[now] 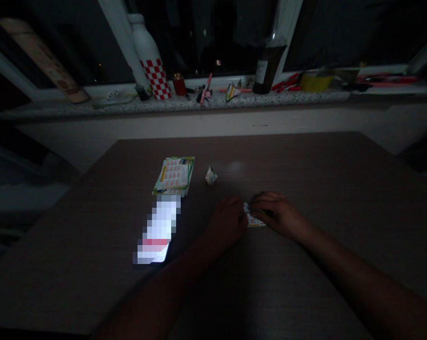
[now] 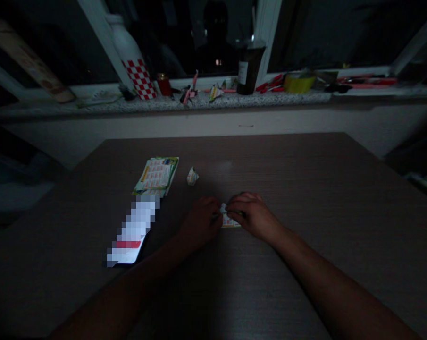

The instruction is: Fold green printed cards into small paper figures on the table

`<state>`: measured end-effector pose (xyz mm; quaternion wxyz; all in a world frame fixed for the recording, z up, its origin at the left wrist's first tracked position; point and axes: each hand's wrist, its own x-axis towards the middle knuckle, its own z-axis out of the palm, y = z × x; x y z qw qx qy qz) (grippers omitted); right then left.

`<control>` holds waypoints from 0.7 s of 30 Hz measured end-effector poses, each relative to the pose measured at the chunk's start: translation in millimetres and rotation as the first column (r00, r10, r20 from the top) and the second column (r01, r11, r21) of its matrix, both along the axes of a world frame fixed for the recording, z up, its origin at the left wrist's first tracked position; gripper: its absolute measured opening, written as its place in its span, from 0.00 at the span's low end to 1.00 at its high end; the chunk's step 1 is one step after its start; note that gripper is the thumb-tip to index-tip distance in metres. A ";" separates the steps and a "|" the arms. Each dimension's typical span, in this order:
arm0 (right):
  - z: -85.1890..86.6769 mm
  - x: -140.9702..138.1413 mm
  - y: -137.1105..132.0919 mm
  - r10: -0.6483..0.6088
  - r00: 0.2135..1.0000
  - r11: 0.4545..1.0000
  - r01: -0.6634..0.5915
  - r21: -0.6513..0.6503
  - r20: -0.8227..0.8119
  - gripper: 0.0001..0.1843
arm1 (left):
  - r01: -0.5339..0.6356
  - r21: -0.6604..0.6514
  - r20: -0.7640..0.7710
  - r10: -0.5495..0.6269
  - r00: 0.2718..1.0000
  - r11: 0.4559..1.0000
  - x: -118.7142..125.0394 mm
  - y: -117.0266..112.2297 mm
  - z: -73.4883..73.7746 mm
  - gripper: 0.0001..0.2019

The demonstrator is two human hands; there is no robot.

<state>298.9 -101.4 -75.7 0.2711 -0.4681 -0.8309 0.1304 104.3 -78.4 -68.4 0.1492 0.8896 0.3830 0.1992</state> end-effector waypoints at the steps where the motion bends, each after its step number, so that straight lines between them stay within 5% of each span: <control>1: 0.3 -0.4 -0.2 -0.004 1.000 1.000 0.004 0.002 -0.001 0.07 | 0.001 -0.001 -0.001 -0.001 1.000 1.000 0.2 -0.3 -0.4 0.03; 21: 0.1 -7.5 -3.6 -0.105 0.994 0.994 0.105 0.014 -0.026 0.09 | -0.028 0.052 -0.080 0.032 0.996 0.998 3.5 -6.8 2.6 0.04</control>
